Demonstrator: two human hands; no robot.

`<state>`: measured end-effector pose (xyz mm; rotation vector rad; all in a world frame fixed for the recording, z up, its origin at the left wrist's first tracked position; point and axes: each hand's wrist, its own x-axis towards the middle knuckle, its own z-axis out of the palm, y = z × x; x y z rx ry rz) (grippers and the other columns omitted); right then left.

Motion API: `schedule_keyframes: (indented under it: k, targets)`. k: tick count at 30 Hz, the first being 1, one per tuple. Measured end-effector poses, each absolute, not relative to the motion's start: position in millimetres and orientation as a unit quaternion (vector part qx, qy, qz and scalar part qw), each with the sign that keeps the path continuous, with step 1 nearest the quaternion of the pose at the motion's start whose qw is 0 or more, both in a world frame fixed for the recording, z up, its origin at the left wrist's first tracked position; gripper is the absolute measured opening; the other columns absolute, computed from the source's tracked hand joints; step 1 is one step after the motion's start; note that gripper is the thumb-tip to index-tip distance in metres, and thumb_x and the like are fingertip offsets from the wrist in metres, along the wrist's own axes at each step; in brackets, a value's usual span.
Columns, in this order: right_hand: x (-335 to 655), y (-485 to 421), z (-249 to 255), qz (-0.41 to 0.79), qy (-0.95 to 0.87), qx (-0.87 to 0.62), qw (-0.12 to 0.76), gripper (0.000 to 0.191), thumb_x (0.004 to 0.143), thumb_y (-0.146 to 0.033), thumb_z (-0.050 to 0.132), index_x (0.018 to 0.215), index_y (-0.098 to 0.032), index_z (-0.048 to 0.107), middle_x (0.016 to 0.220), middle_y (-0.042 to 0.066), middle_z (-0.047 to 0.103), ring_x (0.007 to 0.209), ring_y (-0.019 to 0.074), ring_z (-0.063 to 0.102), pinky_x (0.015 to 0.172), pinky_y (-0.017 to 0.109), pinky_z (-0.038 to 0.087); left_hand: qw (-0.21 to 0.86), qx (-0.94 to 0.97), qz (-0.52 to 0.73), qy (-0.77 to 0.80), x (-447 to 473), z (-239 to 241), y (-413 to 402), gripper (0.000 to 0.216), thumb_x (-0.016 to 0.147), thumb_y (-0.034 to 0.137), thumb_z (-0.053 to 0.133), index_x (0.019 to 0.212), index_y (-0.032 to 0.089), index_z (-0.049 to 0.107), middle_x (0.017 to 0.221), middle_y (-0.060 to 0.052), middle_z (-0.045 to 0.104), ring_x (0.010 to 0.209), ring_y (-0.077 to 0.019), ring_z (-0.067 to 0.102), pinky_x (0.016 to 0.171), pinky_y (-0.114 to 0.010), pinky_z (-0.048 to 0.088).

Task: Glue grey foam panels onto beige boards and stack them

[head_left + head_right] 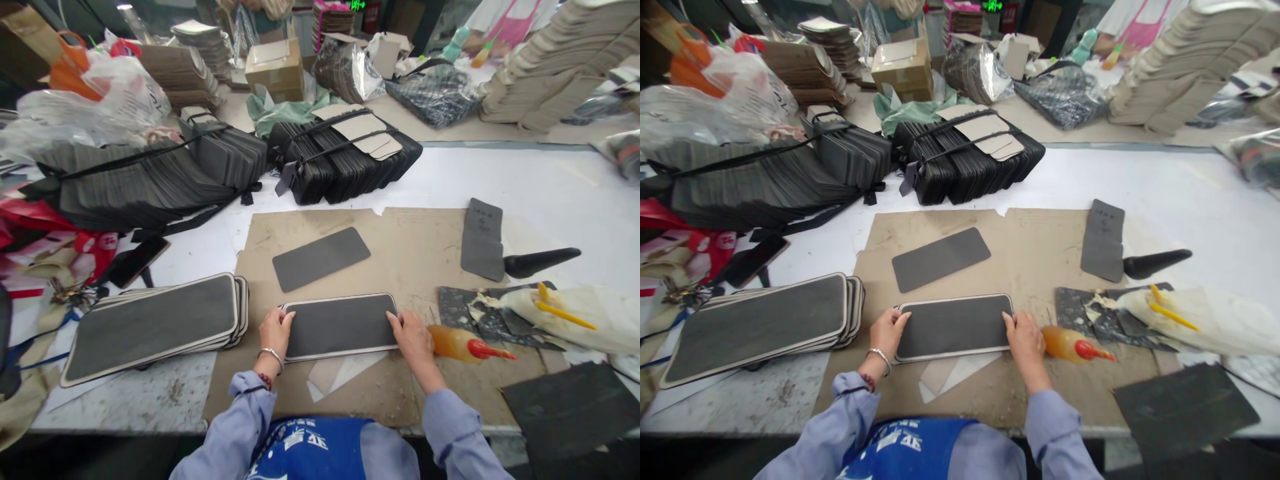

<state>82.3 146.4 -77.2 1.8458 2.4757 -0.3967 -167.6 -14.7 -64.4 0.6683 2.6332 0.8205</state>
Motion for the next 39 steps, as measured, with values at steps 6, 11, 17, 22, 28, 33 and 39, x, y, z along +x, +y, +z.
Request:
schedule_keyframes:
  k: [6, 11, 17, 22, 28, 33, 39]
  targets:
    - [83, 146, -79, -0.133, 0.799, 0.587, 0.005, 0.032, 0.087, -0.046, 0.041, 0.068, -0.021, 0.047, 0.076, 0.003, 0.053, 0.071, 0.0171, 0.050, 0.056, 0.027, 0.030, 0.128, 0.227, 0.293, 0.920, -169, -70, -17, 0.021, 0.072, 0.029, 0.059, 0.058, 0.020, 0.046, 0.057, 0.002, 0.052, 0.056, -0.0144, 0.051, 0.059, -0.025, 0.039]
    - [83, 147, -82, -0.133, 0.802, 0.583, -0.003, 0.032, 0.086, -0.047, 0.040, 0.067, -0.022, 0.046, 0.074, 0.003, 0.051, 0.070, 0.0186, 0.049, 0.056, 0.029, 0.030, 0.092, 0.261, 0.290, 0.916, -161, -60, -36, 0.010, 0.080, 0.021, 0.049, 0.076, 0.017, 0.057, 0.076, -0.005, 0.061, 0.074, -0.0177, 0.058, 0.072, -0.030, 0.045]
    - [85, 148, -87, -0.134, 0.797, 0.588, -0.003, 0.035, 0.084, -0.050, 0.036, 0.066, -0.022, 0.046, 0.071, 0.003, 0.049, 0.066, 0.0190, 0.046, 0.055, 0.029, 0.031, 0.036, 0.554, 0.182, 0.812, -127, -67, -57, 0.041, 0.078, 0.027, 0.059, 0.118, 0.023, 0.051, 0.129, -0.013, 0.046, 0.123, -0.0304, 0.040, 0.097, -0.048, 0.038]
    - [88, 151, -92, -0.146, 0.812, 0.564, -0.034, 0.039, 0.081, -0.055, 0.032, 0.064, -0.023, 0.044, 0.070, 0.004, 0.047, 0.064, 0.0196, 0.044, 0.054, 0.030, 0.031, 0.023, 0.559, 0.127, 0.819, -123, -85, -63, 0.051, 0.078, 0.034, 0.061, 0.126, 0.026, 0.045, 0.139, -0.014, 0.036, 0.129, -0.0328, 0.030, 0.100, -0.053, 0.035]
    - [87, 152, -93, -0.159, 0.809, 0.564, -0.041, 0.042, 0.079, -0.059, 0.030, 0.061, -0.023, 0.041, 0.066, 0.003, 0.044, 0.061, 0.0191, 0.042, 0.052, 0.031, 0.030, 0.027, 0.565, 0.130, 0.814, -129, -87, -65, 0.052, 0.077, 0.030, 0.062, 0.126, 0.023, 0.046, 0.138, -0.016, 0.036, 0.129, -0.0332, 0.030, 0.100, -0.053, 0.035]
    - [86, 145, -93, -0.179, 0.782, 0.586, -0.115, 0.039, 0.078, -0.059, 0.034, 0.064, -0.023, 0.042, 0.068, 0.004, 0.048, 0.066, 0.0208, 0.047, 0.059, 0.033, 0.035, 0.001, 0.562, 0.174, 0.808, -128, -89, -65, 0.041, 0.080, 0.026, 0.056, 0.121, 0.023, 0.051, 0.136, -0.014, 0.041, 0.128, -0.0317, 0.033, 0.100, -0.052, 0.035]
    - [92, 144, -95, -0.195, 0.751, 0.613, -0.151, 0.026, 0.078, -0.043, 0.039, 0.081, -0.019, 0.049, 0.083, 0.011, 0.057, 0.083, 0.0240, 0.052, 0.072, 0.034, 0.039, 0.000, 0.441, 0.321, 0.838, -126, -86, -58, 0.031, 0.085, 0.027, 0.044, 0.111, 0.015, 0.057, 0.125, -0.016, 0.048, 0.118, -0.0268, 0.045, 0.098, -0.045, 0.040]
